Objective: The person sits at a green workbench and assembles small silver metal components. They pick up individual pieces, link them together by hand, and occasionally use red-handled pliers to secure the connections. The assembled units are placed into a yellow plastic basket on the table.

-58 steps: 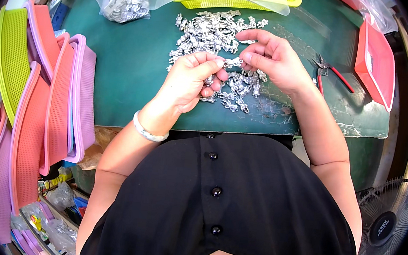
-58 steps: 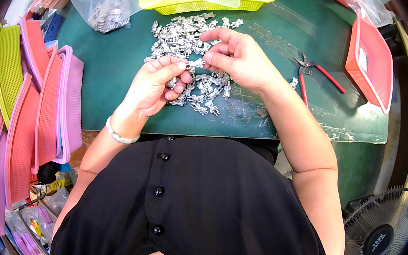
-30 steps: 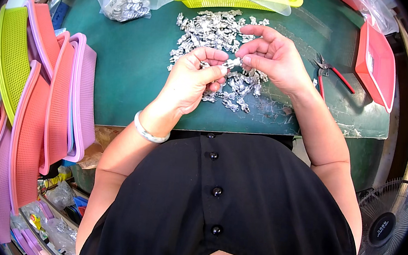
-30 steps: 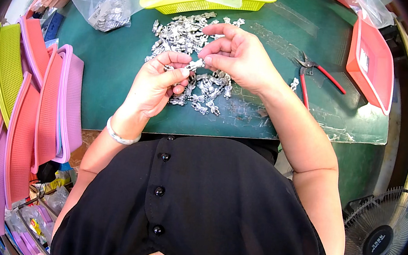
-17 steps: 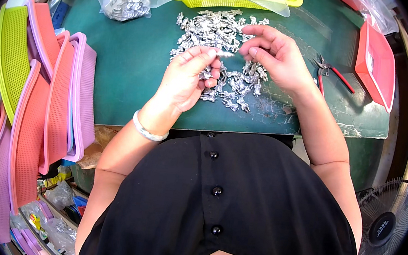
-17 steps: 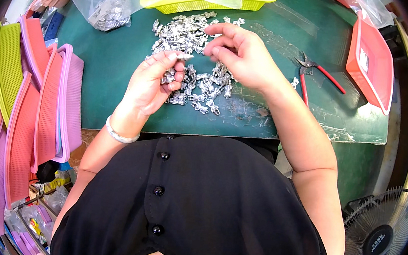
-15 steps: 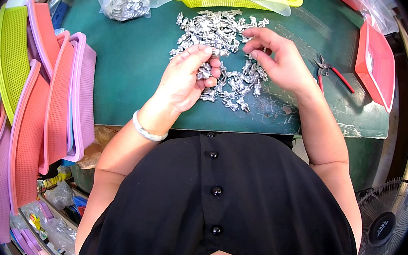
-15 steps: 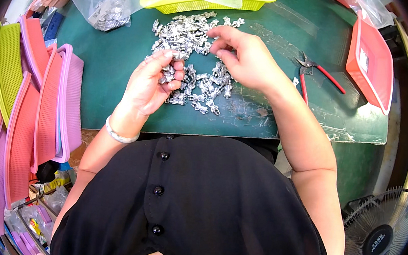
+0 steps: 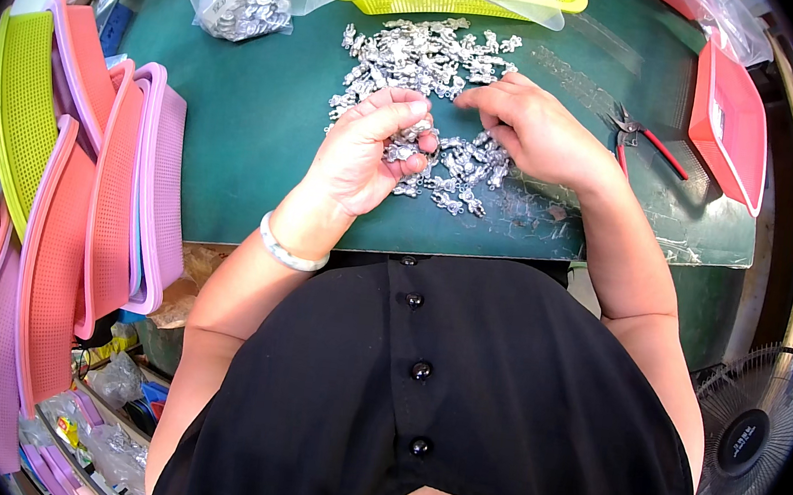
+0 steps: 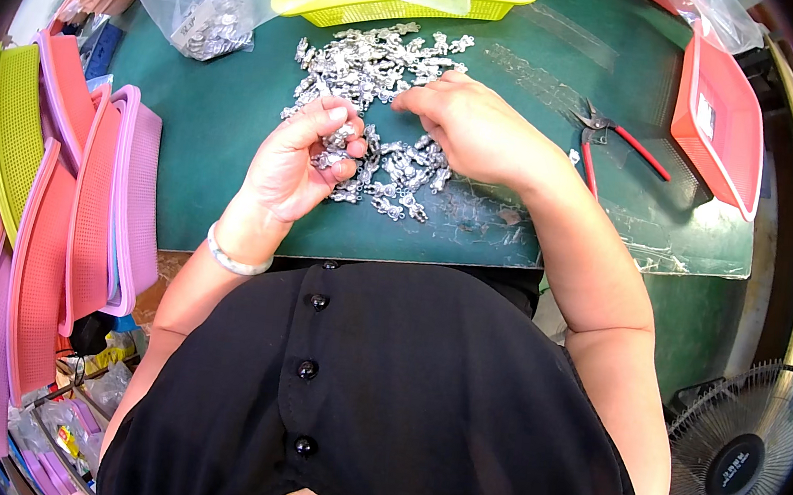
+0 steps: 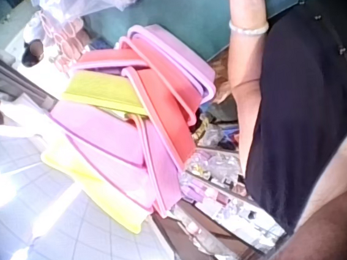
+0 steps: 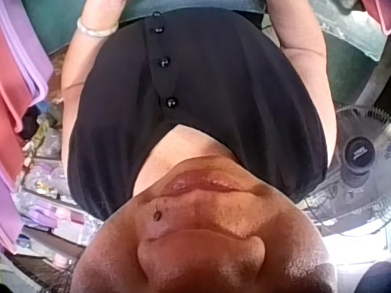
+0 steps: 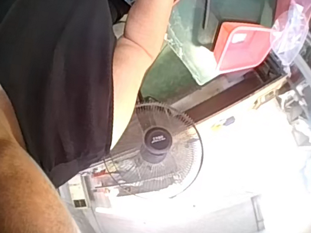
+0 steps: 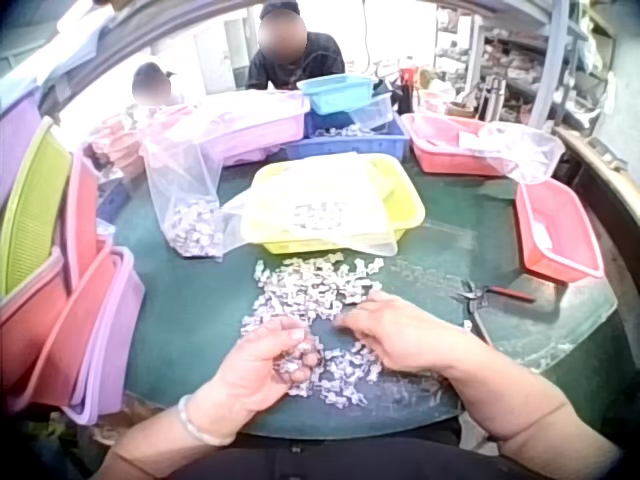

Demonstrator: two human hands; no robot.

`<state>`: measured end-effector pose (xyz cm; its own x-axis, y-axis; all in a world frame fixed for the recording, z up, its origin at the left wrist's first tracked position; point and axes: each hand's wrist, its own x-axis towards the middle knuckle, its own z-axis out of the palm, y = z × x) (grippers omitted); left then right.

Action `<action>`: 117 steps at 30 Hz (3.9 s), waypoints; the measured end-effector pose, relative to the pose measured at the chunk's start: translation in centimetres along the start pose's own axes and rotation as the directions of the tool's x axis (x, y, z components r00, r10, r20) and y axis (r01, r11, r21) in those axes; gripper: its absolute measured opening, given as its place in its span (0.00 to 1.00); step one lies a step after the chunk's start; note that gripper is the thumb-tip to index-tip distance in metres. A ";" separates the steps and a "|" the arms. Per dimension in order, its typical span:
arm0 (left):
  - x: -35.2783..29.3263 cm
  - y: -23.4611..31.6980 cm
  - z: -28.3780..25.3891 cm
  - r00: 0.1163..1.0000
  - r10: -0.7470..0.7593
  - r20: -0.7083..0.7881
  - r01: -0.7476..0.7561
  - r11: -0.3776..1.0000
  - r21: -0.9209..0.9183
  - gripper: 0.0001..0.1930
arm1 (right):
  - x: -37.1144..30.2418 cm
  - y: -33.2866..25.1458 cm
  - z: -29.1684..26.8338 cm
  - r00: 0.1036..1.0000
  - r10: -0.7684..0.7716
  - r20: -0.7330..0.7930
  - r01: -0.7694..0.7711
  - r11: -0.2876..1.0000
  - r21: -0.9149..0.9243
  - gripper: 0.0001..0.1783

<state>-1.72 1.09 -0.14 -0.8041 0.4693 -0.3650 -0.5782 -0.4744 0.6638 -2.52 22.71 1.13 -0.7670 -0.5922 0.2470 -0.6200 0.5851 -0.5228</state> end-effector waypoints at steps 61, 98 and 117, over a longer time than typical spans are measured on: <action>-0.1 0.1 1.3 0.996 -0.031 -0.081 0.047 0.979 0.198 0.03 | 0.2 -1.3 0.1 0.937 0.311 0.162 -0.298 0.466 0.833 0.24; 0.0 0.1 0.4 1.000 0.001 -0.018 -0.001 1.000 -0.030 0.06 | -0.5 1.1 -0.4 0.971 0.204 -0.126 -0.208 0.978 -0.015 0.26; 0.0 -0.1 2.0 0.997 -0.022 -0.078 0.044 0.958 0.283 0.07 | 0.2 -0.8 0.7 0.970 0.237 -0.043 -0.103 0.572 0.814 0.27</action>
<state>-1.44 2.63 1.09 -0.7993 0.4201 -0.4298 -0.5501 -0.2235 0.8046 -2.05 21.76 1.01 -0.8987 -0.4119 0.1510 -0.1408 -0.0552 -0.9885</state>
